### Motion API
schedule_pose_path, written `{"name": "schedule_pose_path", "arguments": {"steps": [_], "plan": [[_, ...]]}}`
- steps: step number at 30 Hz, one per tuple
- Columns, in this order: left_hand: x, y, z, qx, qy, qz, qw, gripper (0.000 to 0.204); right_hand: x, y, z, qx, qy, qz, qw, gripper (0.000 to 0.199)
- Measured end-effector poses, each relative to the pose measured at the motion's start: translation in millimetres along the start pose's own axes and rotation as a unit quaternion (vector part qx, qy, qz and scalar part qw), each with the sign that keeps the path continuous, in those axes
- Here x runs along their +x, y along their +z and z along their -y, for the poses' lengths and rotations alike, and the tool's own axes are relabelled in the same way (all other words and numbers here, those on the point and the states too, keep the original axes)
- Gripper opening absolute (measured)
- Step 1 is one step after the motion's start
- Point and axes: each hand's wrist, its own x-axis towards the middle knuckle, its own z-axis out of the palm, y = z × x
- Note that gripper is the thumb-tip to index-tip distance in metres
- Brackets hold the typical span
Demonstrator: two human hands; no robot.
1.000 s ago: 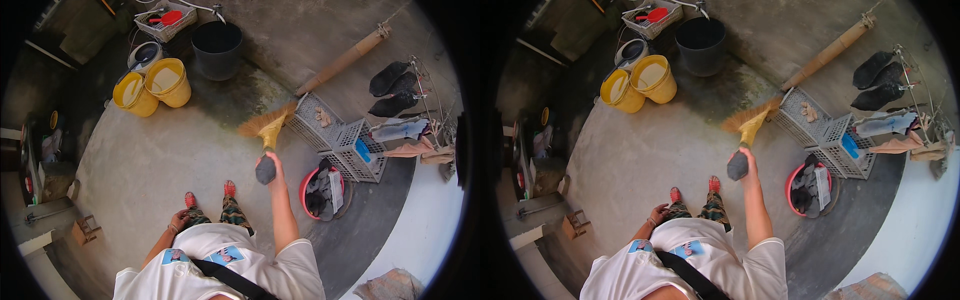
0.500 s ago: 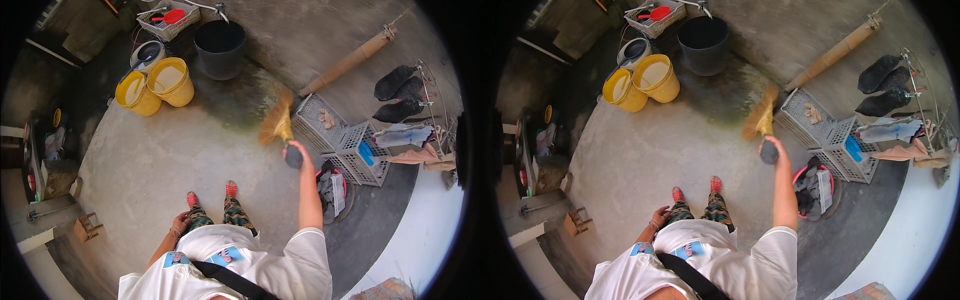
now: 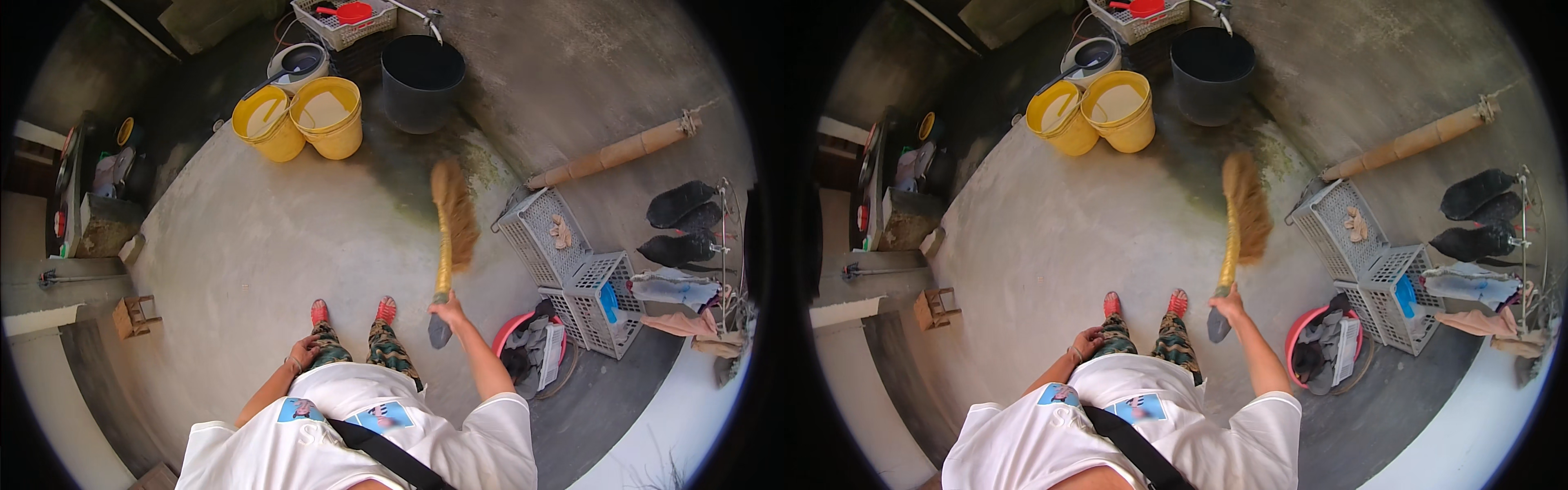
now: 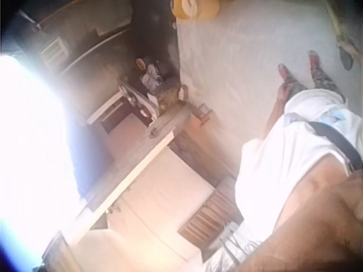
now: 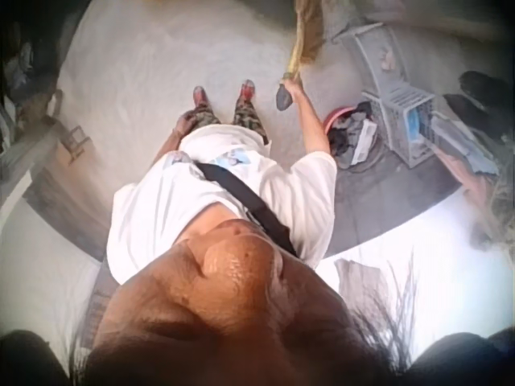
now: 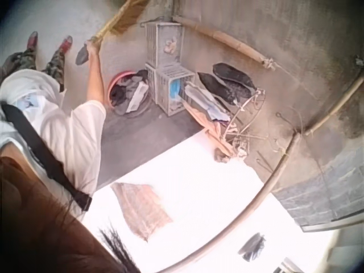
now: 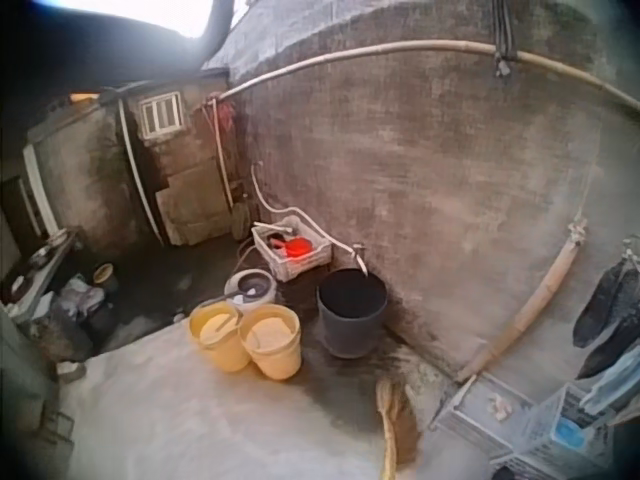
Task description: The person sweeps a concrete floor with a traditional straw broom, moving from an outdoor area into an indoor room. They sweep around various objects like buckets and crates, then proceed down a short flight of stairs and into a hallway.
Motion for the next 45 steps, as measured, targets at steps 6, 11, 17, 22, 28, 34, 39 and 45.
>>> {"name": "schedule_pose_path", "arguments": {"steps": [6,11,17,22,28,34,39,45], "plan": [[0.2,11.4,19.4,-0.025,0.005,-0.004,1.0,0.039,-83.6,14.0,-20.7,-0.17,-0.035,0.149,0.973,0.099],[-13.5,20.3,14.0,-0.031,-0.013,-0.013,0.999,0.038,-135.1,-37.4,50.9,-0.145,-0.022,0.226,0.963,0.096],[-33.1,27.5,39.2,-0.069,-0.025,-0.027,0.997,0.038,-87.3,-31.5,26.0,-0.236,-0.126,0.11,0.957,0.097],[-53.7,22.7,79.6,-0.088,-0.015,-0.054,0.994,0.037,-30.7,27.6,16.6,-0.148,-0.096,0.092,0.98,0.099],[-86.9,22.1,124.9,-0.193,-0.047,-0.101,0.975,0.037,-92.9,109.0,-16.1,-0.209,-0.067,0.219,0.951,0.098],[-117.6,10.0,165.6,-0.191,-0.052,-0.157,0.968,0.037,-164.9,152.2,15.8,-0.198,-0.074,0.347,0.914,0.094],[-145.6,0.8,193.4,-0.239,-0.063,-0.193,0.95,0.037,-165.7,172.0,54.8,-0.251,-0.187,0.285,0.906,0.094],[-178.3,18.2,259.5,-0.24,-0.038,-0.261,0.934,0.033,-76.9,237.0,99.3,-0.363,-0.23,0.134,0.893,0.094]]}}
